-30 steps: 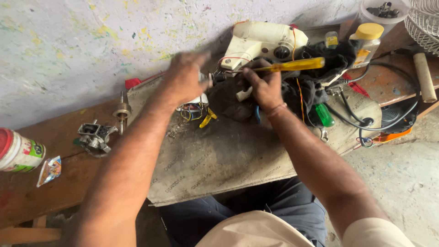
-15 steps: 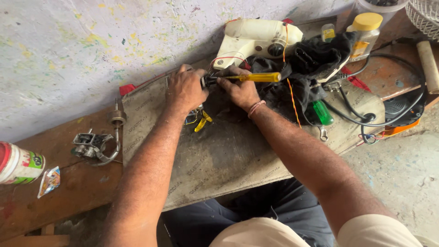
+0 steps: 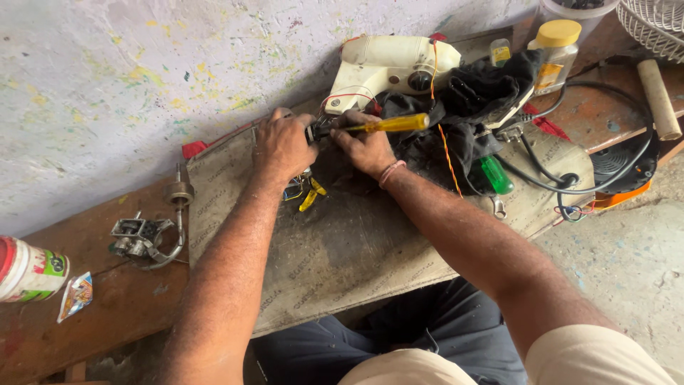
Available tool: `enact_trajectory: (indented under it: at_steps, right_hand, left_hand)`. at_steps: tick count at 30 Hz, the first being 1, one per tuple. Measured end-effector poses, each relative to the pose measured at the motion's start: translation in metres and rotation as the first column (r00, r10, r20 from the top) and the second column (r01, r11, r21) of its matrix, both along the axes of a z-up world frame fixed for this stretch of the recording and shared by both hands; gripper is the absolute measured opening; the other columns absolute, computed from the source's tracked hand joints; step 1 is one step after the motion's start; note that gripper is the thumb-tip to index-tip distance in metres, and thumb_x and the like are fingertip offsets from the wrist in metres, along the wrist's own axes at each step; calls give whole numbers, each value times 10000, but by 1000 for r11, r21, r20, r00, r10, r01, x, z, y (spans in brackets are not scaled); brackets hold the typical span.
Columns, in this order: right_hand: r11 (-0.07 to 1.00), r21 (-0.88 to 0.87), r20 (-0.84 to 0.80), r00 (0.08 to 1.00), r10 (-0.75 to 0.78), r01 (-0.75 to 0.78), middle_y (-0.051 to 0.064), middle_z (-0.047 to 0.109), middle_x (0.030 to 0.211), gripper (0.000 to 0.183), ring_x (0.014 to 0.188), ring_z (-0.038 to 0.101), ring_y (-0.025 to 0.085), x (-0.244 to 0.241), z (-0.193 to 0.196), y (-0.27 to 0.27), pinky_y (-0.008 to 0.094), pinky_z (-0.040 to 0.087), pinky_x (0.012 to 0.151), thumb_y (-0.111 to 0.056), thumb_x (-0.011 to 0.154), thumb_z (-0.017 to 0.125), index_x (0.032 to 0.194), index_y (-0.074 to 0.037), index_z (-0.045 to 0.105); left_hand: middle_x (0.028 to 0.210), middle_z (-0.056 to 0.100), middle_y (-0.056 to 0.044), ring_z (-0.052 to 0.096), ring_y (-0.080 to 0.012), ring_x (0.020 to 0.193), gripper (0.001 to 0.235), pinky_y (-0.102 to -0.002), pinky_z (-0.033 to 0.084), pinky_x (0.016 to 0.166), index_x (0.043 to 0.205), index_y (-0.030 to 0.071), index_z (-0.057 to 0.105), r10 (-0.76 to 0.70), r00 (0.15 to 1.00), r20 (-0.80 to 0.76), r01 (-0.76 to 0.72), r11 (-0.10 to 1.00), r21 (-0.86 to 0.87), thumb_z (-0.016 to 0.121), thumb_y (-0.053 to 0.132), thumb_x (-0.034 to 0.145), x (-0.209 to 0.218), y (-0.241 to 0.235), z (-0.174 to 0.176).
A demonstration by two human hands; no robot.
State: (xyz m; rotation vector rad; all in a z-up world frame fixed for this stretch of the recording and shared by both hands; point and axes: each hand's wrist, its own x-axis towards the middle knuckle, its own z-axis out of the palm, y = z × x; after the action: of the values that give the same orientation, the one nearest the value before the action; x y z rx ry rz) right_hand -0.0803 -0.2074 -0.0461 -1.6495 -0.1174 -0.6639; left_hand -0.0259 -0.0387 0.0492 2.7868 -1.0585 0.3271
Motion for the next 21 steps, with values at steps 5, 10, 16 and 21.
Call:
enact_trajectory:
  at_steps: [5, 10, 16, 21]
  right_hand:
    - [997, -78, 51, 998, 23, -19, 74, 705, 845, 127, 790, 647, 140, -2, -4, -3, 318, 543, 753, -97, 883, 734, 953, -5, 679]
    - [986, 149, 36, 997, 66, -71, 62, 701, 867, 129, 806, 631, 136, 5, -3, -1, 318, 529, 737, -125, 929, 721, 958, -11, 668]
    - [1000, -21, 27, 1000, -8, 9, 57, 709, 885, 149, 836, 649, 128, 5, -7, 0, 304, 544, 770, -132, 917, 737, 991, -13, 687]
    - [983, 163, 65, 995, 74, -84, 68, 711, 916, 153, 875, 638, 123, 6, -3, 2, 316, 553, 802, -144, 937, 714, 1017, -18, 680]
  left_hand:
    - [1159, 697, -154, 556, -343, 1214, 466, -513, 406, 1060, 1217, 162, 722, -5, 1000, -11, 5, 1000, 5, 775, 204, 756, 1, 1, 0]
    - [1144, 707, -153, 554, -344, 1218, 453, -521, 402, 1058, 1200, 157, 727, 6, 1000, 1, -6, 1000, 4, 779, 205, 752, -1, -2, 5]
    - [1146, 708, -149, 560, -341, 1213, 441, -521, 411, 1051, 1219, 165, 728, 14, 1000, 5, -14, 1000, 0, 785, 212, 784, -5, 0, 4]
    - [1154, 697, -157, 562, -328, 1195, 464, -517, 408, 1047, 1211, 155, 727, 5, 1000, 12, -5, 1000, -17, 798, 210, 755, -5, -1, 2]
